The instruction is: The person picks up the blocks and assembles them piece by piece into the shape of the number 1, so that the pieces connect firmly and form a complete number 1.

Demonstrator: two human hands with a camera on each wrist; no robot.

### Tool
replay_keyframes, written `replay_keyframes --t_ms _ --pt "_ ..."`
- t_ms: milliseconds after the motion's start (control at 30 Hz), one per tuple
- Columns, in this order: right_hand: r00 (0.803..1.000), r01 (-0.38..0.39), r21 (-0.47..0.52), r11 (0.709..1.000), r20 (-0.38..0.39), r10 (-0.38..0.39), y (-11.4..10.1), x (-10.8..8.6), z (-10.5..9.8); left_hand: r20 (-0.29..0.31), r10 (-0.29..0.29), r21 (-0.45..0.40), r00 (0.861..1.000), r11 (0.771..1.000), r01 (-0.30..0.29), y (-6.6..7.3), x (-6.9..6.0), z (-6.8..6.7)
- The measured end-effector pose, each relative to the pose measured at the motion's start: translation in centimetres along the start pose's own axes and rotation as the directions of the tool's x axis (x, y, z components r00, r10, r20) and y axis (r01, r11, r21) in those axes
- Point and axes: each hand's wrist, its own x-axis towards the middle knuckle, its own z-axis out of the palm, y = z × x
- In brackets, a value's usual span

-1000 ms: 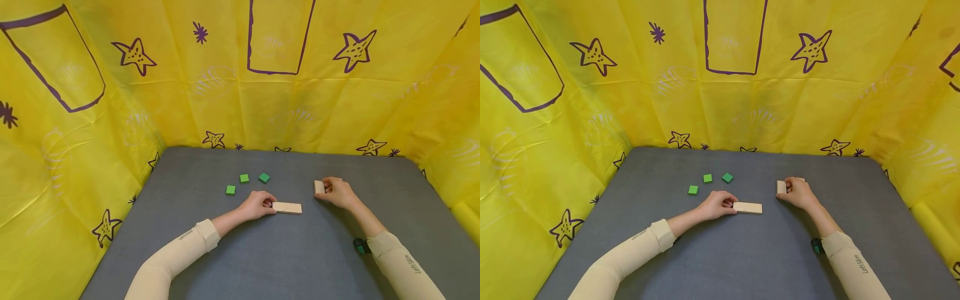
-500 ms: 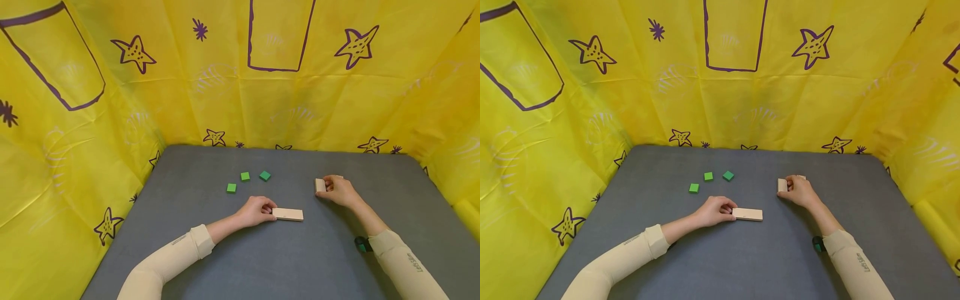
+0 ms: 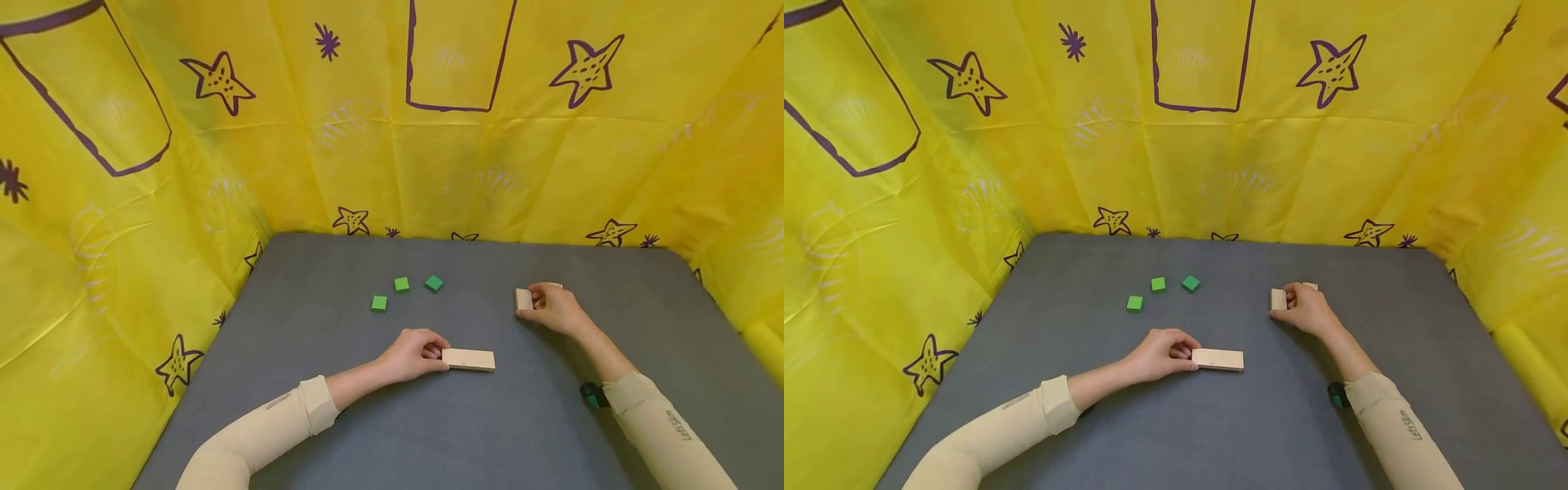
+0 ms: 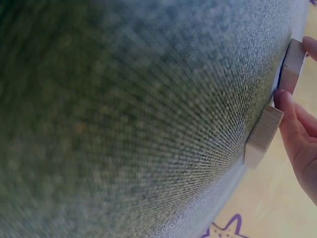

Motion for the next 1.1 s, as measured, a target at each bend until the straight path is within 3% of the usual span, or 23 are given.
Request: replay_keyframes --t_ms 467,1100 --pt "1.000 0.008 -0.007 1.000 -0.003 -0.008 -0.5 -0.3 0.2 0.028 0.017 -0.033 0.999 0.999 -0.016 0.7 -2.0 0.9" --pt "1.000 0.019 0.010 1.000 -0.018 -0.019 -3.0 -0.9 1.0 0.033 0.016 -0.001 0.999 1.000 -0.016 0.8 -3.1 1.3"
